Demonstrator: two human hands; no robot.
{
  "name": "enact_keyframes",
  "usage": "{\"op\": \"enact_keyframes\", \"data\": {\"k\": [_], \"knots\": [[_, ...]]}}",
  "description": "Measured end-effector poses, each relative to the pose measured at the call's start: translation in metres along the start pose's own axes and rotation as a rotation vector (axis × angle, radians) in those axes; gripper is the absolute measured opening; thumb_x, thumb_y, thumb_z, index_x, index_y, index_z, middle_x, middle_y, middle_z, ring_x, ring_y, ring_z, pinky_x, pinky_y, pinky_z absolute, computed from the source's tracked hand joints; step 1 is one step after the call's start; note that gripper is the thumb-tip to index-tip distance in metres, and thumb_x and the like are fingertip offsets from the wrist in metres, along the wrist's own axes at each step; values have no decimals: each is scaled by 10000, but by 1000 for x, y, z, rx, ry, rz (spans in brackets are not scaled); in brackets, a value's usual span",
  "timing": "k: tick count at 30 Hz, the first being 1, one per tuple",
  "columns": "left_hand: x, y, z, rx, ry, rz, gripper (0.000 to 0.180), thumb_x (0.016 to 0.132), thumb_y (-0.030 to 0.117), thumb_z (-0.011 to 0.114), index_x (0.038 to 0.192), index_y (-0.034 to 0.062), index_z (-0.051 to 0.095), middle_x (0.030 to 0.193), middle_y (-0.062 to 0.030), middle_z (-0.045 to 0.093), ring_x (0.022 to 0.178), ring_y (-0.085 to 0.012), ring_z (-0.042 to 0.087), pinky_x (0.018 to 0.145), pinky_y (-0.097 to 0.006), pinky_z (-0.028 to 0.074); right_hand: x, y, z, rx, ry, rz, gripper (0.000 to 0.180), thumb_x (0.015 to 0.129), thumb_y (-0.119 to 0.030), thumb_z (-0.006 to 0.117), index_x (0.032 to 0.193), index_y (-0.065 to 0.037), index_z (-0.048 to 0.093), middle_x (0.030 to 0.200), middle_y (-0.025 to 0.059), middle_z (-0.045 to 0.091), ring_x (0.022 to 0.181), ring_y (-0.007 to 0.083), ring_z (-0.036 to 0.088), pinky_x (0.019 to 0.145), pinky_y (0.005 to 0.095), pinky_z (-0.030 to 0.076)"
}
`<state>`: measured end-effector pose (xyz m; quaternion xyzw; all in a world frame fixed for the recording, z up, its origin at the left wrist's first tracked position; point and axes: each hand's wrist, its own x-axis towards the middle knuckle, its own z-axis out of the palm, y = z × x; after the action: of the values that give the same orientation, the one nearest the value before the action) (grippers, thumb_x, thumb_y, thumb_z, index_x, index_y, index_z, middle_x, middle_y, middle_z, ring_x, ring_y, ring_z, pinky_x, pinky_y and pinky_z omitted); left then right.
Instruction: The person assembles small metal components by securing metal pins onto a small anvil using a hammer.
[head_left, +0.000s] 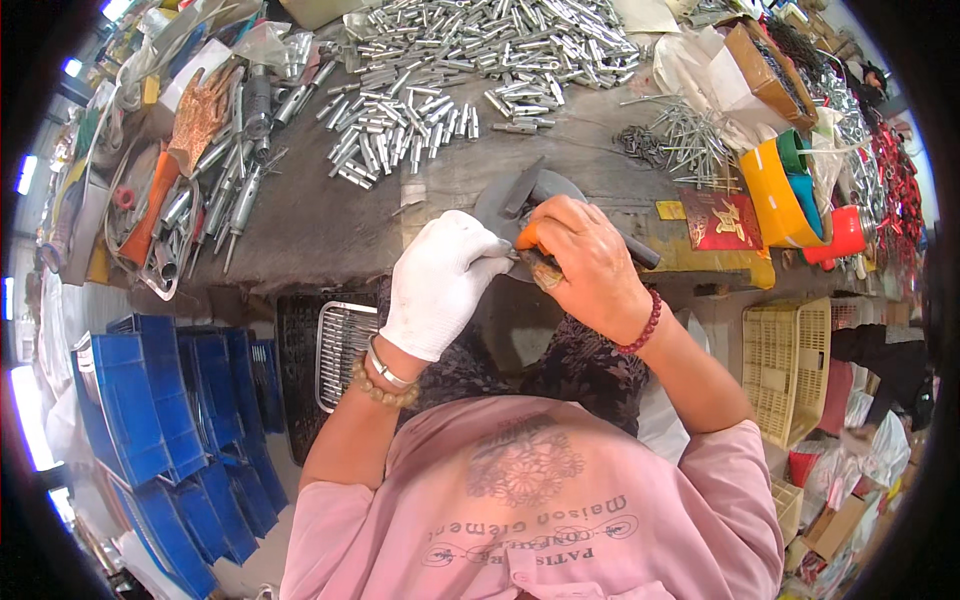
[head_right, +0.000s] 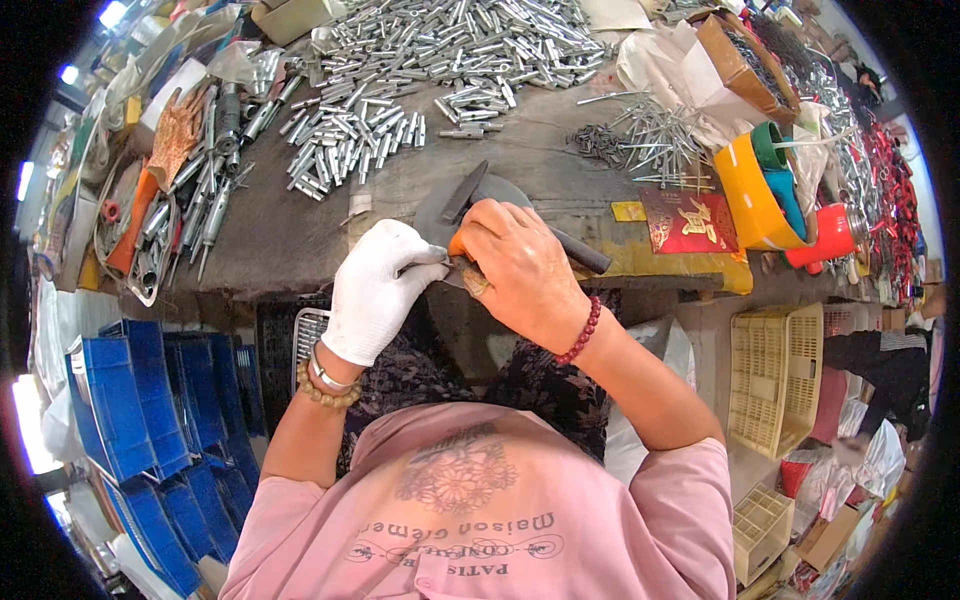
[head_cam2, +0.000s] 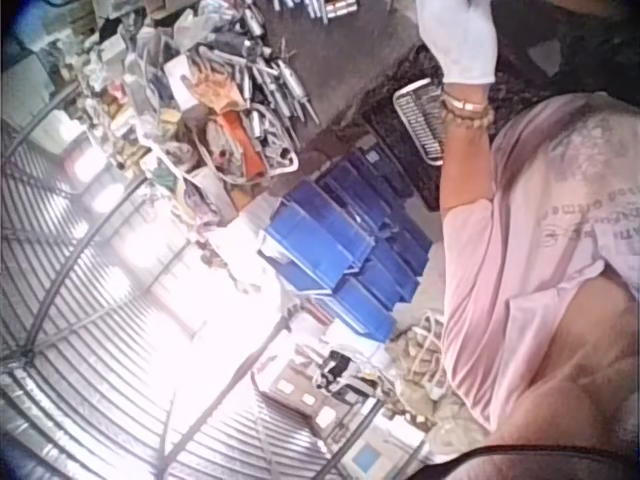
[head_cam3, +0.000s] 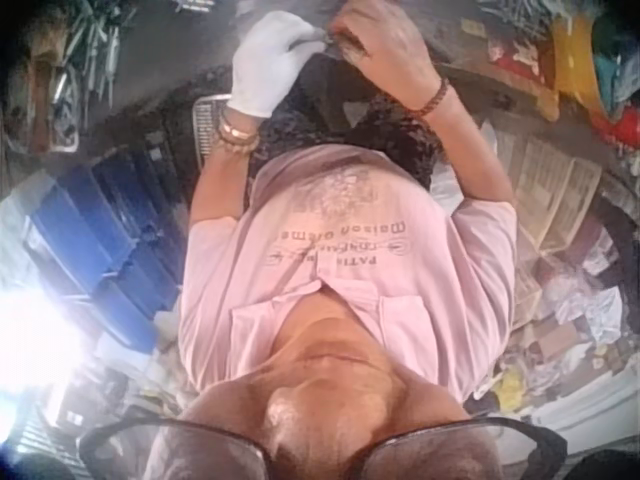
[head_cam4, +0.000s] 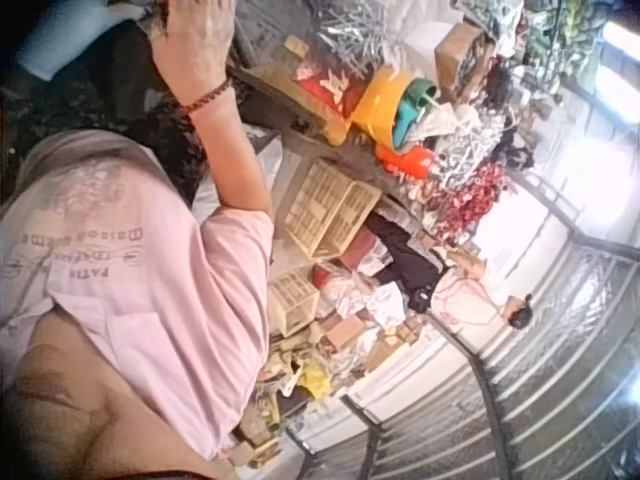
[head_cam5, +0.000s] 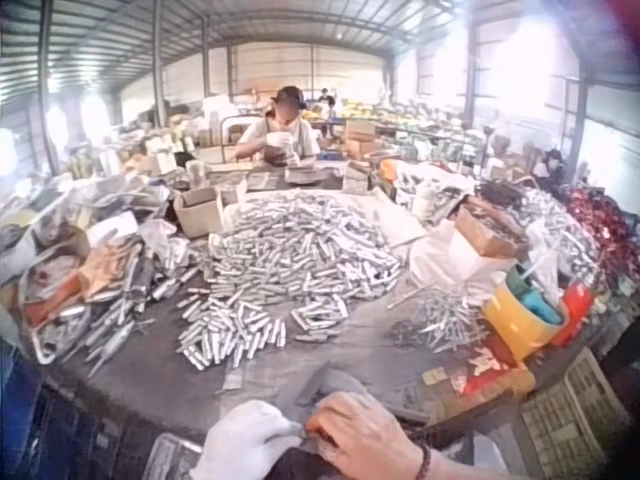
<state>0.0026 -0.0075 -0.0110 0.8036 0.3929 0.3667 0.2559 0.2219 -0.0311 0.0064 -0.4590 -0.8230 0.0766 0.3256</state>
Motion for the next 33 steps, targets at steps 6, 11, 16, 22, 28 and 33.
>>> {"op": "enact_keyframes", "data": {"k": [6, 11, 16, 22, 28, 33], "knots": [[1, 1, 2, 49, 10, -9, 158, 804, 57, 850, 941, 50, 773, 925, -92, 676, 915, -311, 673, 830, -395, 546, 9, -13, -3, -257, -74, -118, 95, 851, -89, 707, 937, -67, 676, 1031, 89, 592, 1008, 284, 643, 908, 430, 522], [1, -1, 3, 30, -13, -21, 166, 805, 46, 856, 948, 41, 771, 929, -97, 674, 905, -303, 675, 816, -387, 548, 1, -6, -10, -187, -96, -70, 227, 833, -78, 732, 1059, -61, 712, 1084, 101, 631, 1034, 294, 649, 924, 437, 529], [1, 1, -2, -63, -35, -63, 175, 819, 34, 867, 967, 26, 775, 937, -98, 681, 901, -273, 679, 806, -366, 542, -15, 20, -40, -328, -104, 247, 594, 821, -20, 787, 1397, -102, 667, 1160, 86, 694, 1081, 327, 664, 962, 455, 537], [4, 3, -5, -52, -75, -104, 196, 821, 35, 878, 988, 17, 777, 943, -97, 686, 885, -266, 679, 798, -350, 540, -32, 8, -51, -75, 73, 270, 638, 823, 30, 754, 1432, -150, 692, 1060, 106, 666, 927, 318, 723, 785, 420, 598], [5, 0, -5, -18, -79, -30, 212, 821, 53, 887, 1000, 23, 776, 942, -95, 688, 878, -271, 678, 797, -353, 540, -54, -21, -55, -53, 239, 85, 696, 817, 48, 704, 1470, -190, 718, 1011, 89, 626, 848, 285, 718, 699, 414, 594], [4, -2, -5, -50, -99, -52, 220, 814, 54, 888, 1004, 31, 781, 942, -94, 690, 886, -274, 678, 801, -360, 538, -60, -20, -51, -123, -13, 143, 699, 824, 37, 712, 1481, -201, 707, 988, 90, 619, 808, 300, 699, 696, 419, 583]]}}
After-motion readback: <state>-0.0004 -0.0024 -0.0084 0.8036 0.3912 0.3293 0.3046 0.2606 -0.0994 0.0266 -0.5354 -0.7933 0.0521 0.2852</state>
